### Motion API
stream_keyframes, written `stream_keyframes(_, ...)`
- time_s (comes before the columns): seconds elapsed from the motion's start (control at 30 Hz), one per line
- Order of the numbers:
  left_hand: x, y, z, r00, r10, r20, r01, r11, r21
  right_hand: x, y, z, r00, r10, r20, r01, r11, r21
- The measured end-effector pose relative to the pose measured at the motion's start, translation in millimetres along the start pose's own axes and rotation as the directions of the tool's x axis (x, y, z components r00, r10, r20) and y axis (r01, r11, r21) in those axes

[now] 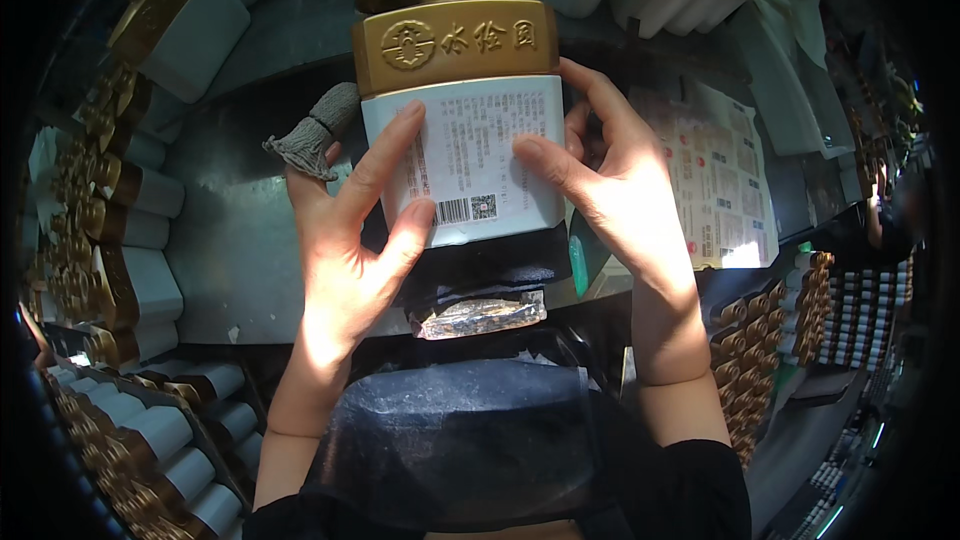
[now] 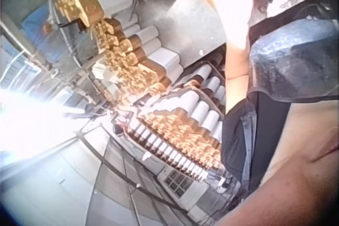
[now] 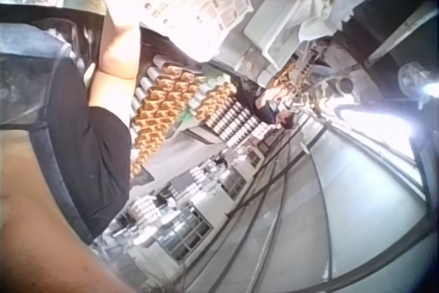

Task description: The person applies labels to white bottles with gold caps using a green plastic scraper to smooth them. They handle the bottles one at a time, peeling labels from a sheet, applying them to the front and back, and smoothing the surface before placing the finished bottles on a nearby tray.

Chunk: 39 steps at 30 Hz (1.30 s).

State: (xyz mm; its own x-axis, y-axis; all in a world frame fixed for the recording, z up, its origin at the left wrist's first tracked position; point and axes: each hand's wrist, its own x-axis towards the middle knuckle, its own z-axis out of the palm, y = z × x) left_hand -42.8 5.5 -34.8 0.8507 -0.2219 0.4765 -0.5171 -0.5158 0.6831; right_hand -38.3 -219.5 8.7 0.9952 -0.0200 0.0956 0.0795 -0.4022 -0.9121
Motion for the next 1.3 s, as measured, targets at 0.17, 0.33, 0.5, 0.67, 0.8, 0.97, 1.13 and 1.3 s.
stream_keyframes(0.17, 0, -4, 5, 0.995, -0.068, -0.07, 0.042, 0.947, -0.32, -2, 2, -3, 0.994, -0.107, -0.033, 0.107, 0.994, -0.019)
stream_keyframes(0.33, 4, 0, -3, 1.0, -0.018, 0.012, 0.02, 0.981, -0.194, -12, -3, -7, 0.93, -0.363, 0.054, 0.361, 0.878, -0.313)
stream_keyframes(0.5, 5, 1, -3, 0.999, 0.007, 0.039, -0.004, 0.996, -0.091, -19, 0, -6, 0.923, -0.367, 0.116, 0.379, 0.815, -0.438)
stream_keyframes(0.67, 5, 0, -5, 0.999, 0.01, 0.043, -0.008, 0.998, -0.061, -19, -3, -6, 0.924, -0.364, 0.117, 0.38, 0.84, -0.387)
stream_keyframes(0.8, 5, 1, -2, 1.0, -0.003, 0.004, 0.003, 0.997, -0.079, -19, -1, -6, 0.922, -0.368, 0.118, 0.383, 0.828, -0.409)
stream_keyframes(0.97, 5, -1, -2, 0.999, 0.019, 0.028, -0.019, 1.0, -0.023, -18, -2, -5, 0.923, -0.369, 0.107, 0.375, 0.807, -0.457)
stream_keyframes(1.13, -2, -2, 5, 0.993, -0.108, 0.044, 0.115, 0.969, -0.217, -18, 2, -5, 0.924, -0.368, 0.107, 0.379, 0.837, -0.395)
stream_keyframes(1.3, 3, -8, -5, 0.985, -0.155, -0.073, 0.113, 0.908, -0.403, -20, -1, -8, 0.975, -0.222, -0.002, 0.221, 0.973, -0.058)
